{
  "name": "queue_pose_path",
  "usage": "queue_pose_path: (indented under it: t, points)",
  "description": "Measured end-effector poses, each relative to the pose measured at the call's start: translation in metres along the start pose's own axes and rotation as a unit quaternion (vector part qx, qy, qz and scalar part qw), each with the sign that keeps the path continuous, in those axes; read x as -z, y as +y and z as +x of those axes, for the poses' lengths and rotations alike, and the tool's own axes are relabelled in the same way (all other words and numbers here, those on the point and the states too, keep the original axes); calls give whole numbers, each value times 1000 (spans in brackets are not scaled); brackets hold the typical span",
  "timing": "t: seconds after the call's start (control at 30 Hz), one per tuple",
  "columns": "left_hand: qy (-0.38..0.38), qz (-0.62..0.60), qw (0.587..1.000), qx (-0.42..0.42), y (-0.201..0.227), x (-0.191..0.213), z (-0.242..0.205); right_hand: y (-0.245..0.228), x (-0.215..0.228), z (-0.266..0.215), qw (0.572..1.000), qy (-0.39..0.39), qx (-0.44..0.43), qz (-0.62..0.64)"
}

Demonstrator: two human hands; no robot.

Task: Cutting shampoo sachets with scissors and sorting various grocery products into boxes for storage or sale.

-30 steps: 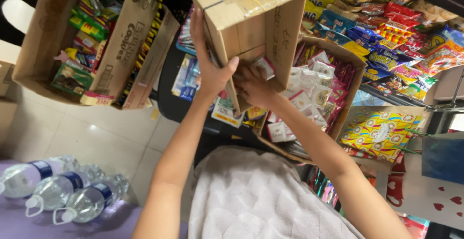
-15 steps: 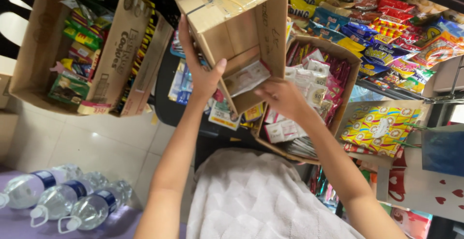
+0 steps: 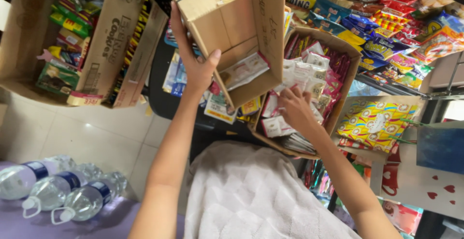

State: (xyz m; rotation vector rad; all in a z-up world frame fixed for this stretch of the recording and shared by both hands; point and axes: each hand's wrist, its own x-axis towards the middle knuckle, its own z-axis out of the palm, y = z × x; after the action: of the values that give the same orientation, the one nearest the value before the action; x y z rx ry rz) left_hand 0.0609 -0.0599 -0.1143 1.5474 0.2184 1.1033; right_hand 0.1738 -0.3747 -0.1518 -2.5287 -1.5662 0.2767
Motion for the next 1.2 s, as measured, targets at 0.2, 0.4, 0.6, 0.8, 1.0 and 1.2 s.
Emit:
queue_pose_path:
  t: [0.2,0.4,0.6,0.8,1.0,1.2]
  points:
    - [-6,20,1000,-2,-5,5,-5,44,43,11,918,40,-170,357]
    - [-16,18,1000,0,0,3,-4,0,106,35,740,152,-130,643]
    - [12,57,998,-2,-1,-2,-7,-3,-5,64,612,163,-218,743]
    - [24,93,995,2,6,-2,-7,-40,3,69,815,180,-196,515]
    - [26,88,996,-2,3,-3,-7,-47,40,94,942,207,-93,247]
    - [24,118,993,-21,8,-3,-6,-26,26,125,987,123,-44,91]
